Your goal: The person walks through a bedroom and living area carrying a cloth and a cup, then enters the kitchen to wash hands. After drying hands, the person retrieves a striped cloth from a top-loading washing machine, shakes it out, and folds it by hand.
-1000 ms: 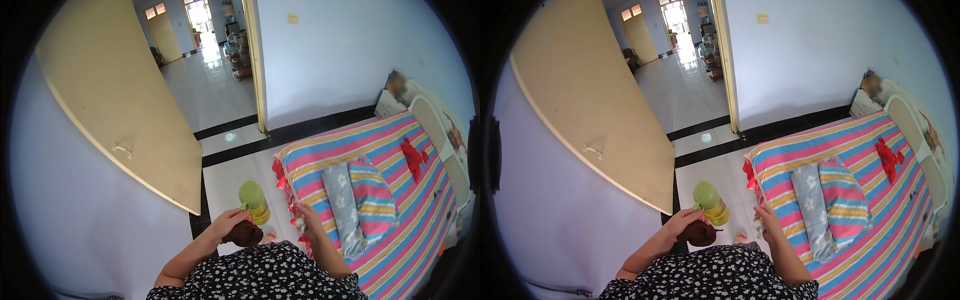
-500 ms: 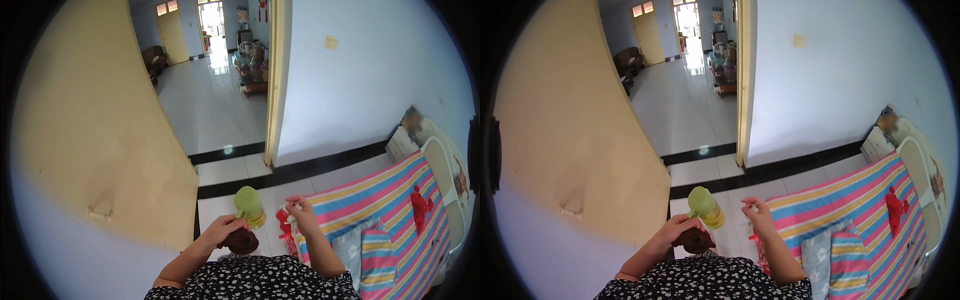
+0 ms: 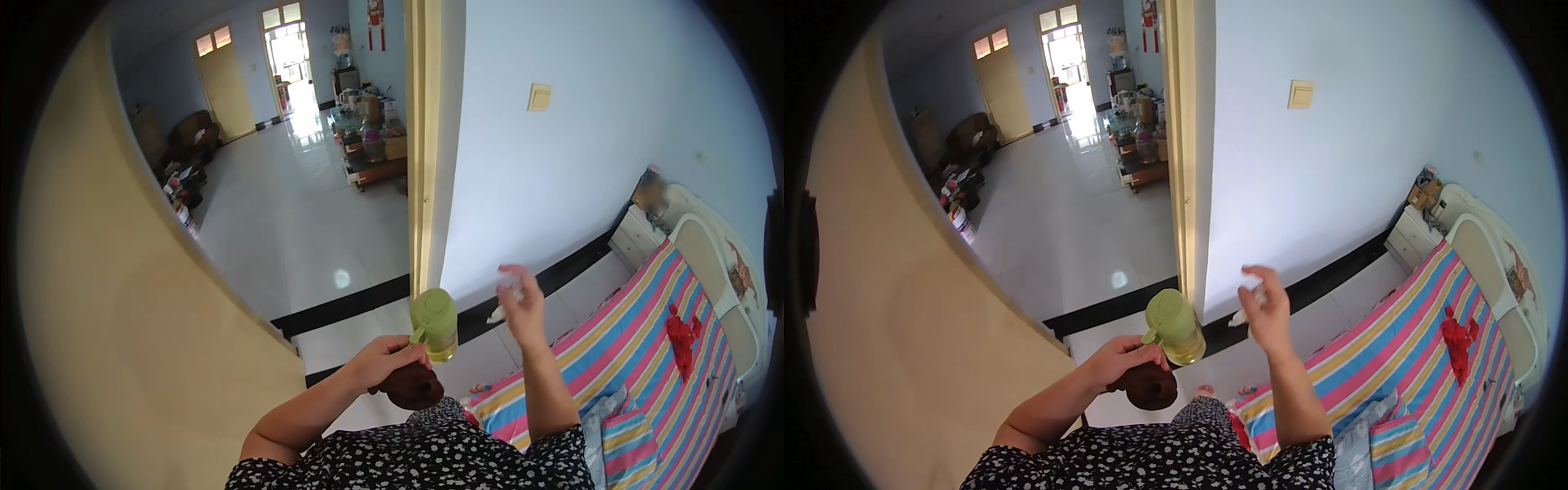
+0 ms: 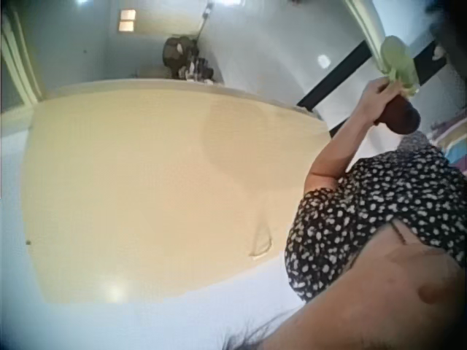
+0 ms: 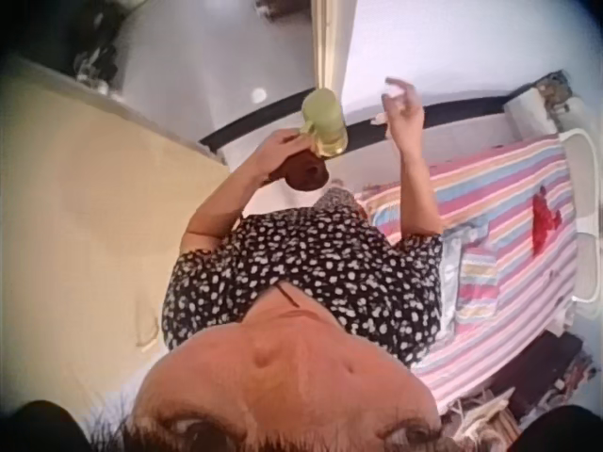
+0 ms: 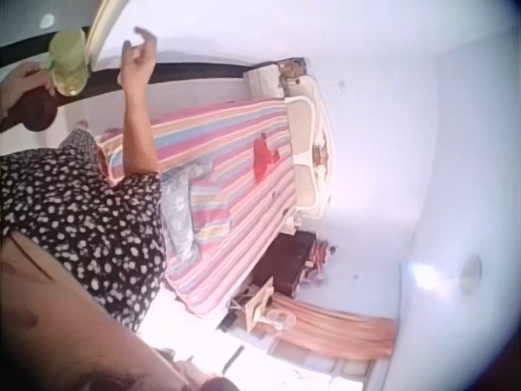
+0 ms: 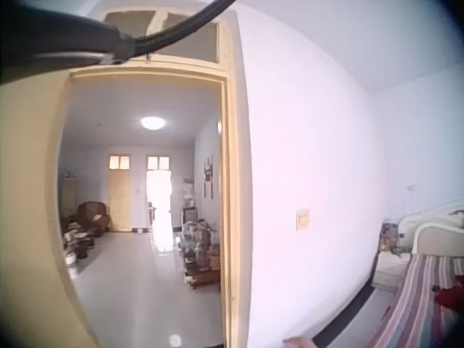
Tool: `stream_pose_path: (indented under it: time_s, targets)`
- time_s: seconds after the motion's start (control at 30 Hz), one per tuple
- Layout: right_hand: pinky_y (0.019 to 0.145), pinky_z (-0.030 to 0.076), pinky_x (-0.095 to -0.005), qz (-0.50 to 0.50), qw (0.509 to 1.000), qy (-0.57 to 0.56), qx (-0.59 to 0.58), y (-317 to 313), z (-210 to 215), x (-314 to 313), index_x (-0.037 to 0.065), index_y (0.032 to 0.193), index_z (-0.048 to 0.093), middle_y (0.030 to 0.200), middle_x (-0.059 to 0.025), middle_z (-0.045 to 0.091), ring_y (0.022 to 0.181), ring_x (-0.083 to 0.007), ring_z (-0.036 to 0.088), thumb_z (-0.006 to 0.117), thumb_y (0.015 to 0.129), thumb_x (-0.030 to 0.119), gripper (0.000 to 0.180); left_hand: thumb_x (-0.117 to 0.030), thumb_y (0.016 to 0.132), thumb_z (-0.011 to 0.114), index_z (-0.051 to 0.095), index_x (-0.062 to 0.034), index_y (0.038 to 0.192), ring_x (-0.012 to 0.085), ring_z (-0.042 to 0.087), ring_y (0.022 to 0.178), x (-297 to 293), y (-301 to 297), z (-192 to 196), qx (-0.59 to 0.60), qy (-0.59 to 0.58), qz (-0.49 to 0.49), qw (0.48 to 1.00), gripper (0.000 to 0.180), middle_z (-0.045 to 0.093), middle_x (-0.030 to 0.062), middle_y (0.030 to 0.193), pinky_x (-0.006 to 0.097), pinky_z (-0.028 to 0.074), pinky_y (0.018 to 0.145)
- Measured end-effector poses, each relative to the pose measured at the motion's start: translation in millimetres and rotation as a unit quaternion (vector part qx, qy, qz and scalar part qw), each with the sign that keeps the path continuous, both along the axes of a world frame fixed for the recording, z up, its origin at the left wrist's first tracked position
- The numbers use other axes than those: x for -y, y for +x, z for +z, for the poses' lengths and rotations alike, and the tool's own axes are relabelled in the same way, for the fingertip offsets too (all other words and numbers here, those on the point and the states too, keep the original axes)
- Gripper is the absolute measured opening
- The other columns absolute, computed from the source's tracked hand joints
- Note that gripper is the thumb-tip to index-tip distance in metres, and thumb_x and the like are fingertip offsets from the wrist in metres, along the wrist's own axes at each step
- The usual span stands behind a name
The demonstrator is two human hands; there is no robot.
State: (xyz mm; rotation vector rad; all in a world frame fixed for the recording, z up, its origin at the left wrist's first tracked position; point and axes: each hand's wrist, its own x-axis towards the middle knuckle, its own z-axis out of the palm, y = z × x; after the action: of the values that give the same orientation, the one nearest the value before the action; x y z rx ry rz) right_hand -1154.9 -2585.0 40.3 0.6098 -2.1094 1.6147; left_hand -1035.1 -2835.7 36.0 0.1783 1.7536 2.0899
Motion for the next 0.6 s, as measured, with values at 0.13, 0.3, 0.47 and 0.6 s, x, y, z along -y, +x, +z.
stream_pose_path:
  time_s: [0.13,0.3,0.47,0.6]
  targets:
    - [0.105,0.033,-0.0337,-0.039,0.996,0.034,-0.071,-127.0,44.5,-20.2,0.001,0.13,0.046,0.129,-0.0151,0.051,0.125,-0.0274,0.045,0.059,0.079,0.0,0.053,-0.029,0.096,0.053,0.062,-0.0038,0.089,0.0115,0.06,0.088,-6.7,-77.1,19.8,-0.002,0.048,-0.024,0.999,0.028,0.066,0.0047,0.092,0.026,0.047,0.08]
    - [0.107,0.032,-0.0349,-0.151,0.979,0.077,-0.111,-303.2,110.1,-22.2,0.003,0.142,0.031,0.145,-0.0167,0.035,0.133,-0.031,0.036,0.054,0.078,0.003,0.068,-0.026,0.096,0.054,0.062,-0.003,0.089,0.0123,0.06,0.09,-9.6,-169.2,29.4,-0.044,0.036,-0.032,0.998,0.025,0.066,0.0053,0.092,0.027,0.046,0.084]
    - [0.107,0.032,-0.0333,-0.181,0.979,0.08,-0.056,-413.6,143.0,-36.5,0.004,0.146,0.022,0.152,-0.0133,0.024,0.137,-0.0286,0.031,0.053,0.078,0.006,0.074,-0.024,0.097,0.053,0.062,-0.0033,0.089,0.0098,0.059,0.089,-18.5,-240.8,39.9,-0.065,0.01,-0.042,0.997,0.024,0.067,0.0033,0.092,0.025,0.045,0.084]
    - [0.107,0.032,-0.0326,-0.19,0.975,0.068,-0.092,-435.3,139.5,-29.3,0.004,0.146,0.023,0.153,-0.0119,0.022,0.139,-0.0277,0.029,0.053,0.077,0.007,0.075,-0.026,0.097,0.052,0.063,-0.0033,0.09,0.0089,0.059,0.089,-8.1,-278.0,40.0,-0.053,-0.01,-0.051,0.997,0.026,0.066,0.0025,0.092,0.025,0.045,0.084]
